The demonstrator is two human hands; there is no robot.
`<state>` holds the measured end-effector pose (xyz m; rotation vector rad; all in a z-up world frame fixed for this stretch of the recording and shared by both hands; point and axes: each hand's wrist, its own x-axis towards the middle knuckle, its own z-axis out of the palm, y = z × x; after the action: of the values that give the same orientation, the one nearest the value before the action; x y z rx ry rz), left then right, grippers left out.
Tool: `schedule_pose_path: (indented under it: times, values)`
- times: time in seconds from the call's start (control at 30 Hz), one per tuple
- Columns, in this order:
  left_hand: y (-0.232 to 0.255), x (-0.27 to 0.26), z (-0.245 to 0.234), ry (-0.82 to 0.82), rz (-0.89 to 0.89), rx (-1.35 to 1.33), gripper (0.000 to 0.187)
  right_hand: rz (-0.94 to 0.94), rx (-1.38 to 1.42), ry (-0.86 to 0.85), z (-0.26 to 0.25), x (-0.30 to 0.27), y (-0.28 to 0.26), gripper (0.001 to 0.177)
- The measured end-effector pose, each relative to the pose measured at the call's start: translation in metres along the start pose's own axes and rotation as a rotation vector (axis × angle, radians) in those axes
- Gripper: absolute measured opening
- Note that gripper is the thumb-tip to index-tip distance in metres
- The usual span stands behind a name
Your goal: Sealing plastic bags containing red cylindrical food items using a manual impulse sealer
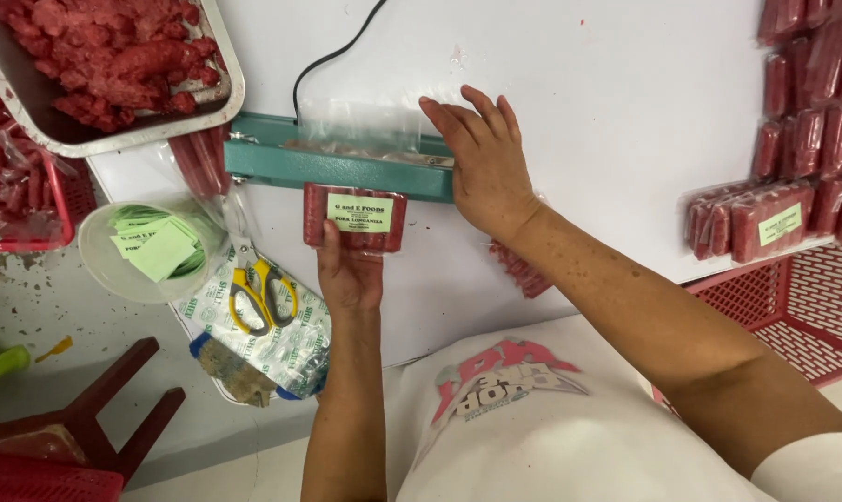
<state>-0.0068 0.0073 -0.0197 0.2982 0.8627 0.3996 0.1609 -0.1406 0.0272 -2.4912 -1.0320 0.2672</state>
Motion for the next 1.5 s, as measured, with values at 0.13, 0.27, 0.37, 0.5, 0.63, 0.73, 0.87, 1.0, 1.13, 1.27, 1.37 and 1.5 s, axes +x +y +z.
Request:
schedule_pose_path:
  times: [0.13, 0.27, 0.37, 0.5, 0.63, 0.73, 0.87, 1.0, 1.13, 1.27, 1.37, 1.5]
  values:
    - [-0.002, 0.005, -0.007, 0.004, -0.012, -0.078, 0.061, -0.007, -0.017, 0.008, 0.003, 0.001, 0.000, 0.087]
    - [-0.010, 0.010, -0.012, -0.041, 0.025, -0.080, 0.060, 0.048, -0.030, -0.063, -0.010, 0.004, -0.012, 0.067]
    - [-0.014, -0.012, -0.009, -0.118, 0.044, 0.002, 0.061, 0.017, 0.217, 0.056, -0.061, -0.011, -0.039, 0.054]
    - [-0.027, -0.080, 0.001, -0.221, 0.090, 0.162, 0.074, -0.017, 0.512, 0.232, -0.118, -0.082, -0.064, 0.046]
    - [-0.062, -0.150, 0.025, 0.031, -0.011, 0.300, 0.052, 0.021, 0.730, 0.078, -0.080, -0.158, -0.047, 0.071]
    - [-0.099, -0.166, 0.015, 0.103, -0.005, 0.362, 0.052, 0.237, 1.213, -0.179, -0.076, -0.186, -0.035, 0.074]
    - [-0.133, -0.159, 0.042, 0.074, -0.053, 0.398, 0.047, 0.266, 1.169, -0.253, -0.108, -0.205, 0.014, 0.078]
    - [-0.165, -0.150, 0.060, 0.127, 0.083, 0.611, 0.039, 0.135, 0.512, -0.244, -0.125, -0.259, 0.123, 0.078]
    - [-0.184, -0.133, 0.057, 0.124, 0.223, 0.851, 0.050, -0.059, -0.244, -0.365, -0.185, -0.289, 0.226, 0.120]
    - [-0.188, -0.125, 0.050, 0.217, 0.347, 1.409, 0.066, -0.011, -0.718, -0.642, -0.180, -0.310, 0.294, 0.117]
    - [-0.181, -0.128, 0.051, 0.258, 0.246, 1.686, 0.077, -0.060, -0.628, -0.574, -0.170, -0.311, 0.318, 0.110]
    - [-0.166, -0.154, 0.058, 0.219, 0.321, 1.792, 0.072, 0.007, -0.330, -0.331, -0.185, -0.308, 0.300, 0.124]
